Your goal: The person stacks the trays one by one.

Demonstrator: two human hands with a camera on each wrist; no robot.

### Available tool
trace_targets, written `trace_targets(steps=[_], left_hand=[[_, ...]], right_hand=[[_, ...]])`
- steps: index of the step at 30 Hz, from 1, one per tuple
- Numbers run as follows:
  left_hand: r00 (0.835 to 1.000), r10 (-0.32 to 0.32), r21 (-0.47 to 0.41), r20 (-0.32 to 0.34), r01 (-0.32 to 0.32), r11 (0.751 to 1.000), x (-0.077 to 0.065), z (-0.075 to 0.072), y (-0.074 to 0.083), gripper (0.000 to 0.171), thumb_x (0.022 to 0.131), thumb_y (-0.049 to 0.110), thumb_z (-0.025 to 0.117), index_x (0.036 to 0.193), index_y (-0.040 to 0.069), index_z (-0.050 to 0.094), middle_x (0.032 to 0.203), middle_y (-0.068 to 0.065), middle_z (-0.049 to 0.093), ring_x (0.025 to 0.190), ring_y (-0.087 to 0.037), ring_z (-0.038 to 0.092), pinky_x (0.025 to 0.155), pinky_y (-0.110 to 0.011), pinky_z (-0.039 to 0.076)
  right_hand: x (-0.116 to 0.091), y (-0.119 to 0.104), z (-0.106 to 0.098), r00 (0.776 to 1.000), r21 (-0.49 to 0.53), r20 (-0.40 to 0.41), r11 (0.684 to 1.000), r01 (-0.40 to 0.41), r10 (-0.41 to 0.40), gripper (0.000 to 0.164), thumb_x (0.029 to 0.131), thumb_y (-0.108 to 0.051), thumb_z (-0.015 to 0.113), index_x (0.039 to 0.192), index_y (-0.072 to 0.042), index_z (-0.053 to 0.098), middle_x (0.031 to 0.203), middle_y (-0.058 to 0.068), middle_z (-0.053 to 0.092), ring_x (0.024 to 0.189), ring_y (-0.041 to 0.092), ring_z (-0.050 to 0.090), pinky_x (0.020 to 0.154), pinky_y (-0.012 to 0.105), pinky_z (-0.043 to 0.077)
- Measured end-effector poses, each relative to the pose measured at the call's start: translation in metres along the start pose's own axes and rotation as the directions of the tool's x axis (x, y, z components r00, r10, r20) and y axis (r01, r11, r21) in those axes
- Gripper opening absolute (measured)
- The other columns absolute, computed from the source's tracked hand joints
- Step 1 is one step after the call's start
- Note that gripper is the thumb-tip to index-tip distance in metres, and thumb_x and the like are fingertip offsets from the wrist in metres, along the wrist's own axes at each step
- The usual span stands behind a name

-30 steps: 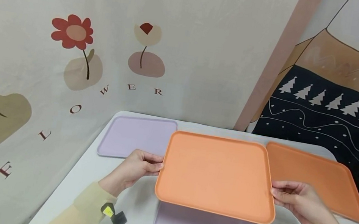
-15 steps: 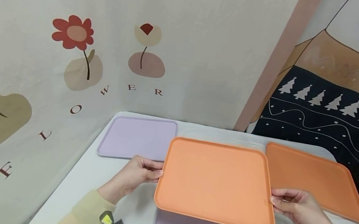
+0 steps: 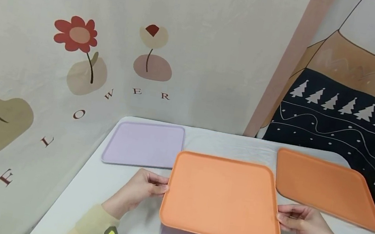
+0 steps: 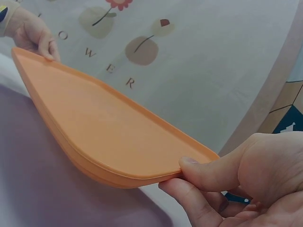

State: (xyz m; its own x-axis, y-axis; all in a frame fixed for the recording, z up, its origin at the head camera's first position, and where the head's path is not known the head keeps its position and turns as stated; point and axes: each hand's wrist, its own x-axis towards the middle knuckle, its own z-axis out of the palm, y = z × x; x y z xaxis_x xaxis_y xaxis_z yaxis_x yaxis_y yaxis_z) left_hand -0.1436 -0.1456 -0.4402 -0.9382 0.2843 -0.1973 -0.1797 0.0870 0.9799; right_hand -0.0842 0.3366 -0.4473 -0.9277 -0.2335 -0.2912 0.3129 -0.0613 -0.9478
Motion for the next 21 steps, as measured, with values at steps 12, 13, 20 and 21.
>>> trace_targets(steps=[12,13,20,21], left_hand=[[1.000,-0.007,0.066,-0.008,0.007,0.998,-0.001,0.001,-0.011,0.024,0.089,-0.011,0.077,0.112,-0.017,0.073,0.098,-0.017,0.076,0.083,-0.016,0.073,0.078,-0.033,0.066],[1.000,-0.007,0.071,-0.008,0.007,0.997,-0.001,0.001,-0.012,0.023,0.089,-0.011,0.077,0.112,-0.017,0.073,0.098,-0.016,0.076,0.083,-0.016,0.073,0.078,-0.032,0.066],[1.000,-0.009,0.088,-0.001,0.009,0.996,-0.001,0.001,-0.021,0.023,0.089,-0.010,0.076,0.111,-0.016,0.073,0.096,-0.016,0.076,0.082,-0.016,0.074,0.078,-0.033,0.066],[1.000,-0.009,0.091,0.000,0.009,0.996,-0.001,0.001,-0.022,0.023,0.089,-0.010,0.076,0.111,-0.016,0.073,0.096,-0.015,0.076,0.081,-0.016,0.073,0.077,-0.033,0.066]], right_hand=[[0.000,0.012,0.002,1.000,-0.027,-0.019,0.999,-0.020,0.020,0.022,0.094,0.011,0.072,0.105,-0.005,0.081,0.100,0.005,0.078,0.091,0.016,0.076,0.080,0.032,0.066],[0.001,0.013,0.002,1.000,-0.031,-0.016,0.999,-0.018,0.017,0.022,0.094,0.011,0.072,0.106,-0.005,0.081,0.100,0.005,0.078,0.091,0.016,0.076,0.080,0.032,0.066],[0.000,0.023,0.001,1.000,-0.036,0.005,0.999,-0.014,0.014,0.020,0.094,0.009,0.072,0.106,-0.004,0.081,0.098,0.005,0.077,0.090,0.015,0.075,0.078,0.030,0.066],[0.000,0.024,0.001,1.000,-0.038,0.002,0.999,-0.017,0.017,0.020,0.094,0.009,0.072,0.107,-0.003,0.080,0.098,0.005,0.077,0.089,0.015,0.075,0.078,0.030,0.066]])
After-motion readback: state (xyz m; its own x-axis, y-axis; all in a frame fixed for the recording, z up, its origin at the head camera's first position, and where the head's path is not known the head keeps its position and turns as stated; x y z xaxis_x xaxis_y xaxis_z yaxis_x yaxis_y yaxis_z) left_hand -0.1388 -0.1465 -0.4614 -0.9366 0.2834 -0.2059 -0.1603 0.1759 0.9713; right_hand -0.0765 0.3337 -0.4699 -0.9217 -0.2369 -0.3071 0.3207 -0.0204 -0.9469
